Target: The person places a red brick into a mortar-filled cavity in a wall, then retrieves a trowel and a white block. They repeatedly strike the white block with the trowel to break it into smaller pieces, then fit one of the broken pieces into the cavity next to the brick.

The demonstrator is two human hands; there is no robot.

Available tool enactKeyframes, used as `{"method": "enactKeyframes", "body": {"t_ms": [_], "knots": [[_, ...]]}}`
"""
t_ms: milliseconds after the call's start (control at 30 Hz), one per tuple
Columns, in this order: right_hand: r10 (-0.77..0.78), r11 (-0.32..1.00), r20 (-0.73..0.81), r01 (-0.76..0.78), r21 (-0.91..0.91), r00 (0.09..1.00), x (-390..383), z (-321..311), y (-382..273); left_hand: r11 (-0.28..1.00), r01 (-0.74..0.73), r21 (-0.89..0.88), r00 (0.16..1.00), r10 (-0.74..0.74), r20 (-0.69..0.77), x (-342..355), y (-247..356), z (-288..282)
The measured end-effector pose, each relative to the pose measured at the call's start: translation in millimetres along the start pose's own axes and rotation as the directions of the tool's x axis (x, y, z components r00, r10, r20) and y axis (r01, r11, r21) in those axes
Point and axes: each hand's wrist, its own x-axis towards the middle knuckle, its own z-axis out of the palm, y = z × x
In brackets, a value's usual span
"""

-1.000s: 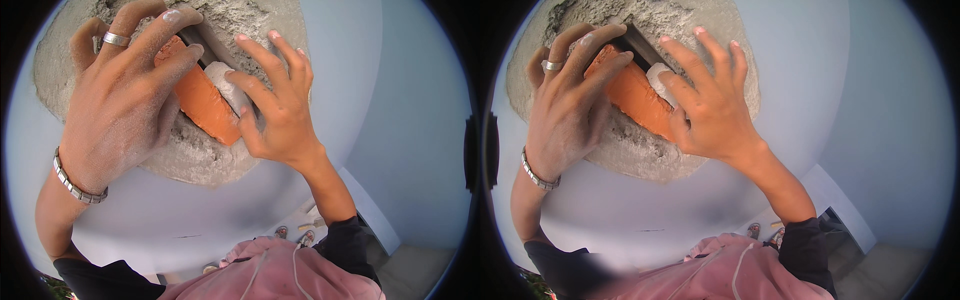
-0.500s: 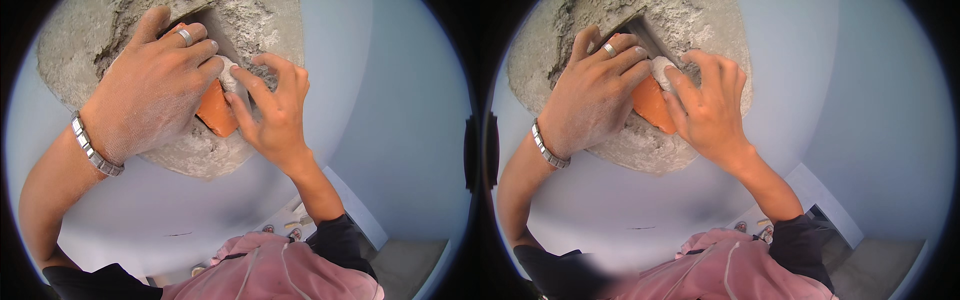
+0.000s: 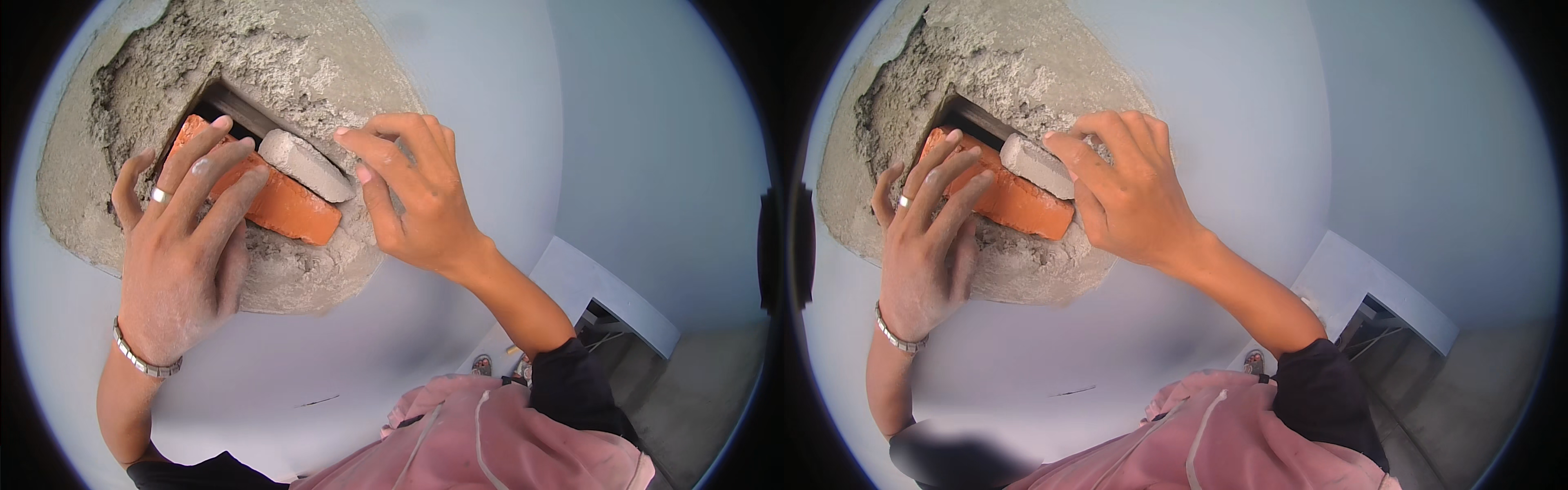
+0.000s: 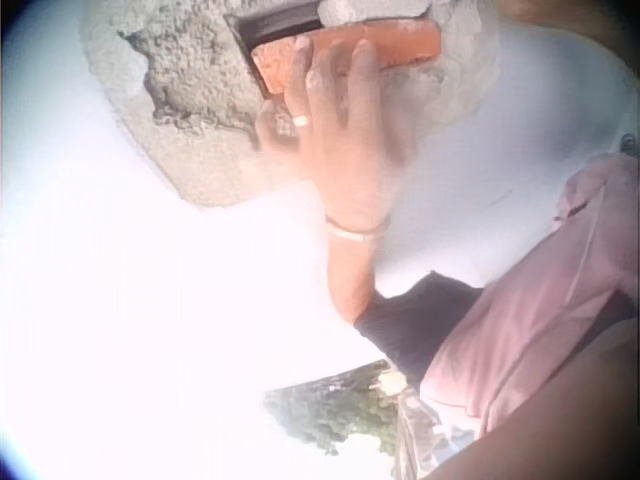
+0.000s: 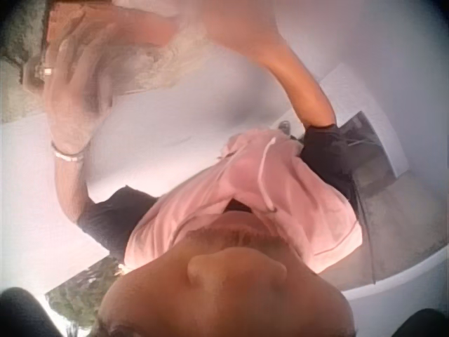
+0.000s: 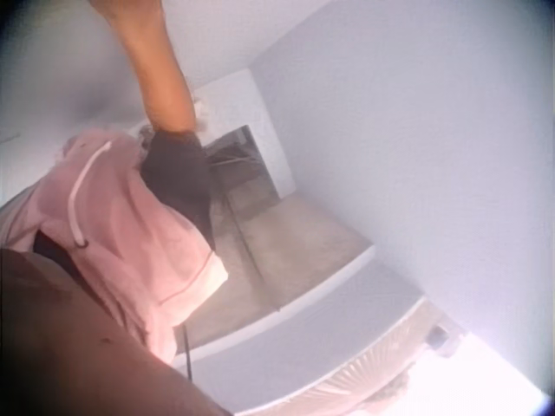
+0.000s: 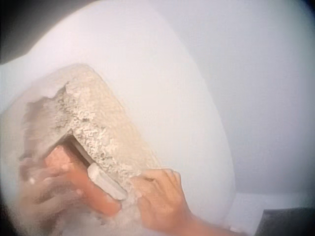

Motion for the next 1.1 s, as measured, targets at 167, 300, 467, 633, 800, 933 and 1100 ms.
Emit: {"method": "enactKeyframes", "body": {"t_ms": [167, 300, 467, 633, 800, 933, 1100], "knots": [[0.386, 0.91, -0.334, -0.414, -0.012, 0.86, -91, -68, 38, 0.674, 0.116, -0.729, 0.987, -0.158, 0.011, -87, 45, -1], [0.77, 0.535, -0.376, -0.843, -0.062, 0.516, -246, -143, 97, -0.139, 0.36, -0.923, 0.886, -0.26, 0.384, -103, 120, 53], [0.905, 0.072, -0.4, -0.98, -0.187, 0.143, -420, -225, 108, -0.166, 0.444, -0.881, 0.895, 0.033, 0.445, -49, 220, 163], [0.873, -0.318, -0.481, -0.839, -0.442, -0.078, -558, -294, 69, -0.419, 0.652, -0.632, 0.747, 0.208, 0.632, -44, 335, 259], [0.69, -0.612, -0.613, -0.763, -0.209, -0.386, -710, -374, -29, -0.548, 0.788, -0.282, 0.528, 0.364, 0.768, -44, 482, 366], [0.565, -0.778, -0.567, -0.616, -0.123, -0.6, -785, -395, -92, -0.54, 0.841, -0.001, 0.31, 0.481, 0.82, -67, 579, 446], [0.558, -0.802, -0.532, -0.579, -0.148, -0.637, -824, -379, -86, -0.421, 0.904, 0.079, 0.197, 0.572, 0.797, -93, 711, 560]]}}
